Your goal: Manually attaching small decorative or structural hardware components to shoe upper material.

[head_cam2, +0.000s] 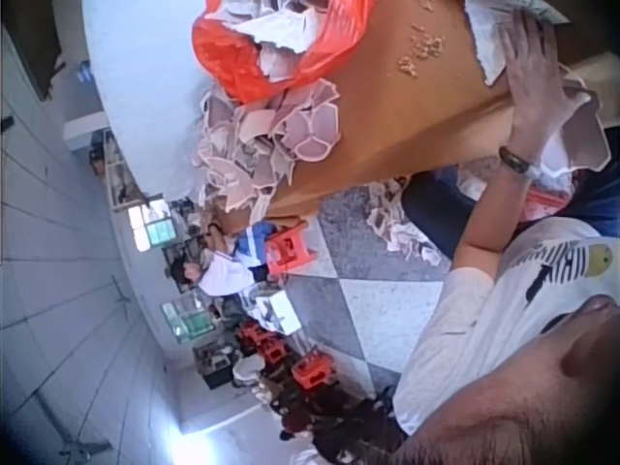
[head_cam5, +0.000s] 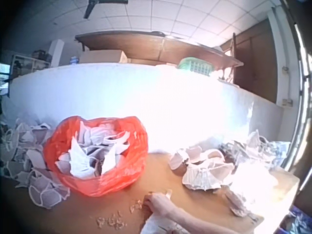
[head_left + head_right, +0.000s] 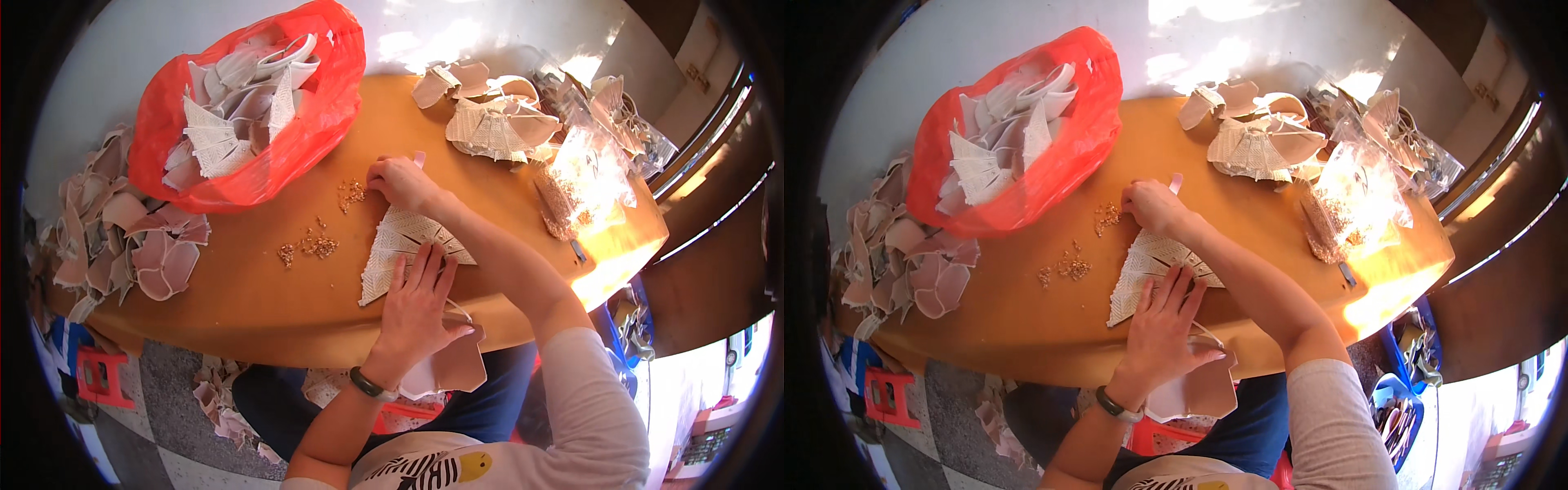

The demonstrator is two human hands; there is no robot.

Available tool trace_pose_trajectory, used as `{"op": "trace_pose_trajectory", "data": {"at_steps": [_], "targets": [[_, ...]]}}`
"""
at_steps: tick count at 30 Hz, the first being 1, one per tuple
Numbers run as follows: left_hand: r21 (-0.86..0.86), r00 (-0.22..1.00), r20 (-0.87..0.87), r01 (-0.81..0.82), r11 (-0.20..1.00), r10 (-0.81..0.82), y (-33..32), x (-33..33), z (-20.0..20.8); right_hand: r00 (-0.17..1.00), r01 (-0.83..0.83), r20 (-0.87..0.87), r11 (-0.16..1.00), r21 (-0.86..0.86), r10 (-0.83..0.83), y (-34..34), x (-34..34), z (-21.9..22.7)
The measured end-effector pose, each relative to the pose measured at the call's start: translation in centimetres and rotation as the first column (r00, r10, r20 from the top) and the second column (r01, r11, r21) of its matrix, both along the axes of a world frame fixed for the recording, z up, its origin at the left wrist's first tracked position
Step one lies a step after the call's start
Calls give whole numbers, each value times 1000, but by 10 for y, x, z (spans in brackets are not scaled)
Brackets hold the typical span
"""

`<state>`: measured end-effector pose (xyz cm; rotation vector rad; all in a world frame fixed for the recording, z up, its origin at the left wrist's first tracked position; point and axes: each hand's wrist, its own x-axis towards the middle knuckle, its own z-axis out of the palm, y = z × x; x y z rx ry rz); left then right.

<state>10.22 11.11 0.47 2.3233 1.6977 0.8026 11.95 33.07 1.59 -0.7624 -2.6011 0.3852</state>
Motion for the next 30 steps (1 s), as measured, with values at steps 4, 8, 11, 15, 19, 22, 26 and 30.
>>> {"op": "trace_pose_trajectory", "data": {"at_steps": [4,8,11,15,19,22,26,30], "targets": [[29,1000,-19,-9,1000,10,-1,-2,-2,992,-84,-109,983,-160,67,-22,31,24],[13,999,-50,-15,1000,15,-1,-2,-3,970,-240,-50,890,-387,239,-55,71,33],[8,999,-28,-16,1000,16,0,-1,-2,958,-269,-13,880,-392,287,-58,83,28],[-9,999,-39,-6,1000,5,1,-1,0,965,-250,-32,876,-413,260,-56,84,24],[-7,999,-34,-9,1000,8,0,-2,0,977,-191,14,896,-400,214,-57,79,27],[-7,999,-36,-11,1000,11,0,-2,0,969,-203,50,900,-385,240,-52,77,27],[7,1000,-27,-6,1000,6,1,-1,-1,954,-282,-29,864,-417,297,-49,82,26],[9,1000,-22,-8,1000,8,0,-1,-1,963,-253,-33,860,-444,267,-50,81,28]]}}
